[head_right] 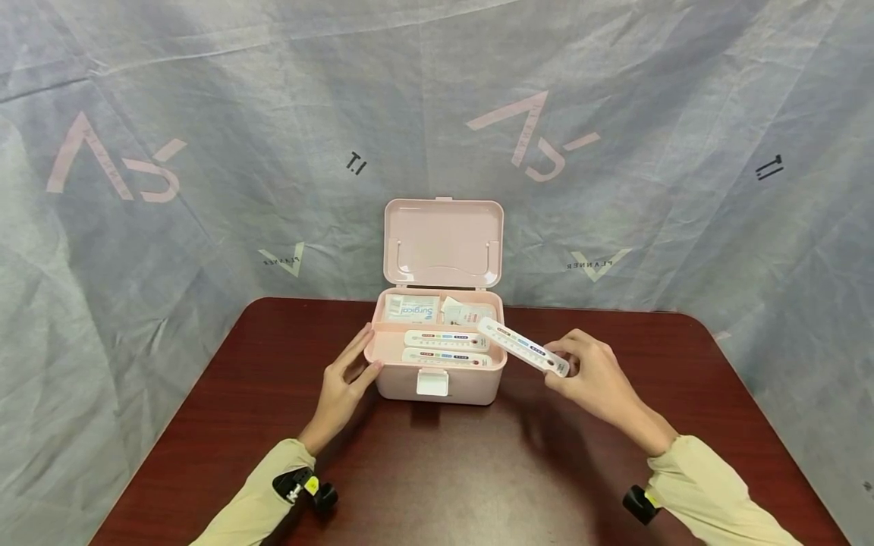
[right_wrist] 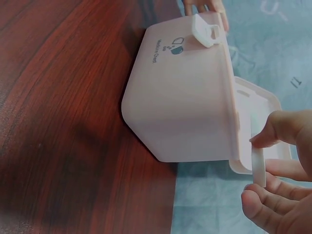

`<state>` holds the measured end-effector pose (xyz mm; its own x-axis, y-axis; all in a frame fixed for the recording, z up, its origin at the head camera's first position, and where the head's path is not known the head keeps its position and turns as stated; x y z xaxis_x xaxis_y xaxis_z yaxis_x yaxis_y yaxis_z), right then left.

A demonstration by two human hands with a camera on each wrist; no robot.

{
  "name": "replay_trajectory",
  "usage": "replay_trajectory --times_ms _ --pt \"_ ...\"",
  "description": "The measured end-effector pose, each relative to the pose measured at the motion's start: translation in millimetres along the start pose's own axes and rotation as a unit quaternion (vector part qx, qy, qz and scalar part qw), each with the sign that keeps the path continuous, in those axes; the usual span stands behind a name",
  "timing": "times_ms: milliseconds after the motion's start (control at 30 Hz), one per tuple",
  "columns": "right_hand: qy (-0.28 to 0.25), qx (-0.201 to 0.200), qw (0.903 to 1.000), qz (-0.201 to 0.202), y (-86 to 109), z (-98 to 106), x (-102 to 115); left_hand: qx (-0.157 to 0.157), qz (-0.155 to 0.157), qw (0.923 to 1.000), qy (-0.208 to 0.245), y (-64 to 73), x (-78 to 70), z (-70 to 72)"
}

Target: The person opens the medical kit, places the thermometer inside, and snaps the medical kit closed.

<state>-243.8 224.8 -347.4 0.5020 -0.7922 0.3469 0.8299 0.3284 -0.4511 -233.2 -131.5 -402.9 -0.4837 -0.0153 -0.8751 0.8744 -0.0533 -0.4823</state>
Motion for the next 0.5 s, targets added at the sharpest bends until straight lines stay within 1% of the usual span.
replay_trajectory --times_ms 333,500 --pt "-0.012 0.012 0.9998 0.011 -2.5 -3.5 1.2 0.001 -0.006 1.0 -0.006 0.4 0.1 -0.5" --pt "-0.01 0.017 0.9996 0.022 -3.8 -4.4 3.4 0.0 -0.007 0.9999 -0.01 0.7 -0.1 -0.6"
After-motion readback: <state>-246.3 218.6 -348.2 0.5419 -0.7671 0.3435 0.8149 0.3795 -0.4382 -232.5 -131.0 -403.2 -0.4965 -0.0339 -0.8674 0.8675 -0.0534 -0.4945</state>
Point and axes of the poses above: each hand's wrist, its own y-axis away from the middle knuckle, its own z-axis out of the back of the hand, x = y × z, the point moved 6 cm from there along -y, towards the middle knuckle, and after that the axes turned 11 degrees about y, right-handed, at the moved point
